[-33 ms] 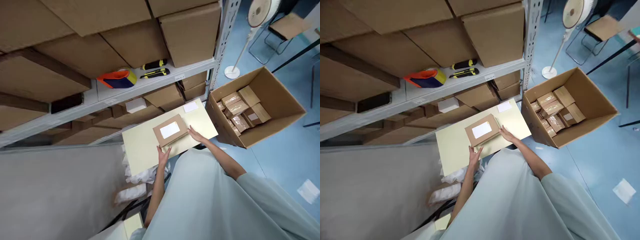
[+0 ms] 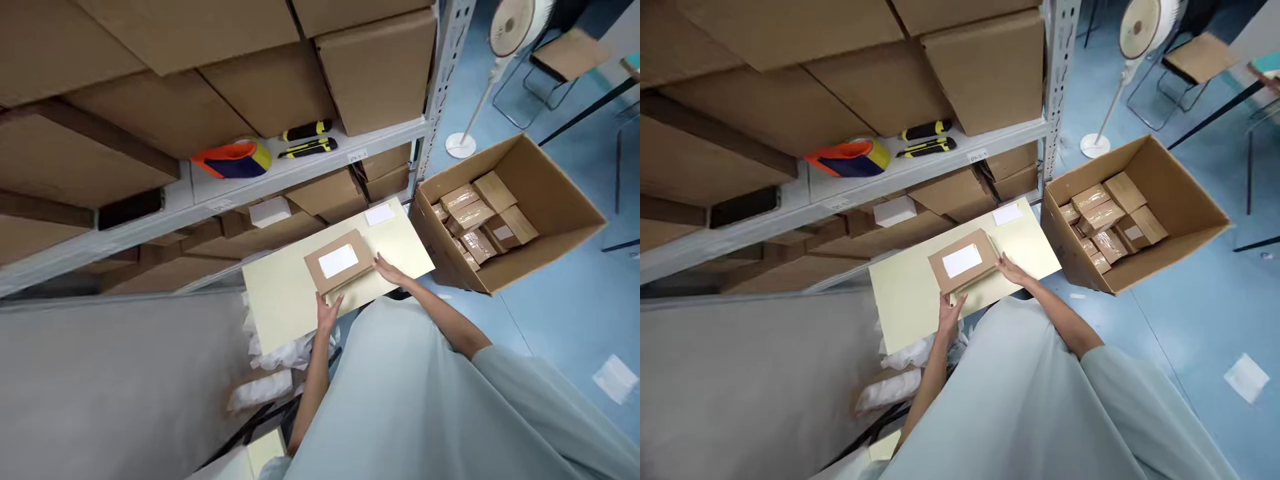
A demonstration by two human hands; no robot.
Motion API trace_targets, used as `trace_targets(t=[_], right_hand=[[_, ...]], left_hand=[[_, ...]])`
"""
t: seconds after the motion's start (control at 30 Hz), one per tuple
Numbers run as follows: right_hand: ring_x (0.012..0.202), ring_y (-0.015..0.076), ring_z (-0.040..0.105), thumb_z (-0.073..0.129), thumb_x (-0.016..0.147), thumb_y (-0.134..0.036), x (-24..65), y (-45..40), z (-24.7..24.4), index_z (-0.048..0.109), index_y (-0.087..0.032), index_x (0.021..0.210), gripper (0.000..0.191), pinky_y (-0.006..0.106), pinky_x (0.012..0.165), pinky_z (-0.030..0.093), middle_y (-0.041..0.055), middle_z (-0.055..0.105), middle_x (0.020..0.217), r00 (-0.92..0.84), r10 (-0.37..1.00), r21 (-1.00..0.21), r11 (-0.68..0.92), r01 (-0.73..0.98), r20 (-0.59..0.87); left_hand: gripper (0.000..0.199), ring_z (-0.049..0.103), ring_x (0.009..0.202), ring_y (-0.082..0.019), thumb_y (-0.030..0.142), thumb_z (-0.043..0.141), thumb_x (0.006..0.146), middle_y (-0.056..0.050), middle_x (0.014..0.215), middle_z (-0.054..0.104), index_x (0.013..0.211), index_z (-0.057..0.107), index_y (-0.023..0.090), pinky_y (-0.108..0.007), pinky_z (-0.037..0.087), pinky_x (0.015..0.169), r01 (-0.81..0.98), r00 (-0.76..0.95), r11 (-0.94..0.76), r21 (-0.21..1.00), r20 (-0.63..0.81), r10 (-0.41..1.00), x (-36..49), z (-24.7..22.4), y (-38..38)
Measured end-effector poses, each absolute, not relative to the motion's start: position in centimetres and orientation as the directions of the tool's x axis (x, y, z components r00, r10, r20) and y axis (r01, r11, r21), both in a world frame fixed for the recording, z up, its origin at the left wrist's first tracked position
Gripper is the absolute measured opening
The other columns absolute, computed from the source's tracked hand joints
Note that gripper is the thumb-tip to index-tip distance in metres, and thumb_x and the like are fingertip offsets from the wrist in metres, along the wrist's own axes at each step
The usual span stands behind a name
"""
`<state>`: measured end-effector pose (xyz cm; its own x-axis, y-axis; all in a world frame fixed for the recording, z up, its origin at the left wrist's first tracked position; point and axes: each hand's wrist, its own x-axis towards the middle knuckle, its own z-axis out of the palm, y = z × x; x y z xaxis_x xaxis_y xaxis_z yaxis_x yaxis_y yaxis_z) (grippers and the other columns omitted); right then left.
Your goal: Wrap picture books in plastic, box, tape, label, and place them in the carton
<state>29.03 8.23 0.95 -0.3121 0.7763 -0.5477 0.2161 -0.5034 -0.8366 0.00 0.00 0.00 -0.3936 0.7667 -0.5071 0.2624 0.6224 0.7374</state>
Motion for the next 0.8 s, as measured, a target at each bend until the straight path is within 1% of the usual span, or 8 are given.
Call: trace_targets(t=[0.13, 0.2, 0.3, 0.4, 0.5, 0.57, 0.67, 0.8], right_hand=[[0.173, 0.0331, 0.036, 0.055, 0.088, -0.099, 28.9, 7.7, 2.5, 0.031, -0.023, 0.182, 0.123, 0.05, 0.145, 0.023, 0.0114, 0.038, 0.185, -0.188, 0.859, -0.877, -0.449, 0.168, -0.476], [0.174, 0.0313, 0.035, 0.053, 0.091, -0.097, 30.1, 7.3, 3.8, 0.04, -0.025, 0.179, 0.115, 0.049, 0.146, 0.022, 0.0084, 0.04, 0.184, -0.11, 0.913, -0.912, -0.373, 0.17, -0.394], [0.176, 0.0293, 0.03, 0.051, 0.097, -0.093, 32.6, 6.2, 5.8, 0.055, -0.027, 0.171, 0.1, 0.047, 0.147, 0.018, 0.0039, 0.045, 0.181, 0.01, 0.966, -0.934, -0.254, 0.25, -0.26], [0.175, 0.0305, 0.032, 0.053, 0.098, -0.089, 35.1, 4.3, 6.9, 0.061, -0.027, 0.167, 0.093, 0.049, 0.147, 0.019, 0.0037, 0.05, 0.178, 0.105, 0.973, -0.918, -0.227, 0.325, -0.204], [0.172, 0.0344, 0.038, 0.056, 0.097, -0.088, 36.5, 1.3, 6.9, 0.069, -0.025, 0.16, 0.089, 0.053, 0.146, 0.023, 0.0067, 0.057, 0.173, 0.195, 0.956, -0.896, -0.275, 0.347, -0.218], [0.17, 0.0361, 0.042, 0.058, 0.097, -0.083, 36.7, -0.8, 6.5, 0.072, -0.024, 0.156, 0.084, 0.055, 0.144, 0.027, 0.0082, 0.061, 0.17, 0.249, 0.939, -0.885, -0.314, 0.343, -0.237], [0.167, 0.0365, 0.047, 0.064, 0.099, -0.069, 36.4, -3.1, 5.9, 0.072, -0.024, 0.156, 0.074, 0.057, 0.142, 0.032, 0.009, 0.061, 0.169, 0.311, 0.915, -0.865, -0.362, 0.347, -0.258], [0.164, 0.0339, 0.052, 0.07, 0.099, -0.046, 36.2, -4.0, 6.1, 0.069, -0.024, 0.16, 0.065, 0.055, 0.14, 0.037, 0.0069, 0.063, 0.167, 0.318, 0.912, -0.857, -0.369, 0.36, -0.259]], left_hand=[[0.114, 0.043, 0.168, -0.032, 0.038, 0.085, 0.097, -0.024, 0.178, 0.045, 0.181, 0.012, 0.014, -0.043, 0.038, 0.137, 0.239, -0.375, 0.601, 0.763, -0.499, 0.782, 0.1, 1.5, 0.3], [0.101, 0.05, 0.164, -0.032, 0.038, 0.083, 0.098, -0.022, 0.174, 0.052, 0.179, 0.027, 0.013, -0.044, 0.04, 0.137, 0.243, -0.348, 0.526, 0.815, -0.433, 0.832, 0.8, 2.7, 0.5], [0.068, 0.062, 0.154, -0.03, 0.036, 0.079, 0.101, -0.018, 0.164, 0.065, 0.162, 0.059, 0.013, -0.043, 0.046, 0.134, 0.248, -0.261, 0.369, 0.896, -0.305, 0.916, 2.5, 4.5, 0.8], [0.05, 0.072, 0.143, -0.031, 0.033, 0.077, 0.102, -0.017, 0.151, 0.075, 0.149, 0.072, 0.013, -0.046, 0.054, 0.128, 0.229, -0.192, 0.363, 0.903, -0.323, 0.927, 4.5, 5.5, 0.7], [0.046, 0.075, 0.137, -0.033, 0.027, 0.081, 0.099, -0.018, 0.141, 0.08, 0.142, 0.077, 0.013, -0.049, 0.056, 0.126, 0.254, -0.123, 0.394, 0.883, -0.374, 0.919, 5.9, 5.5, -0.4], [0.047, 0.076, 0.136, -0.034, 0.025, 0.081, 0.098, -0.018, 0.141, 0.08, 0.143, 0.077, 0.013, -0.049, 0.056, 0.126, 0.269, -0.077, 0.39, 0.881, -0.384, 0.92, 6.4, 5.2, -1.3], [0.05, 0.075, 0.138, -0.034, 0.024, 0.078, 0.098, -0.019, 0.146, 0.077, 0.146, 0.075, 0.013, -0.047, 0.056, 0.125, 0.276, -0.059, 0.401, 0.874, -0.401, 0.914, 6.8, 4.7, -2.3], [0.054, 0.073, 0.142, -0.032, 0.034, 0.072, 0.098, -0.019, 0.146, 0.077, 0.148, 0.073, 0.012, -0.043, 0.056, 0.123, 0.328, -0.072, 0.394, 0.858, -0.393, 0.917, 7.2, 4.9, -2.4]])
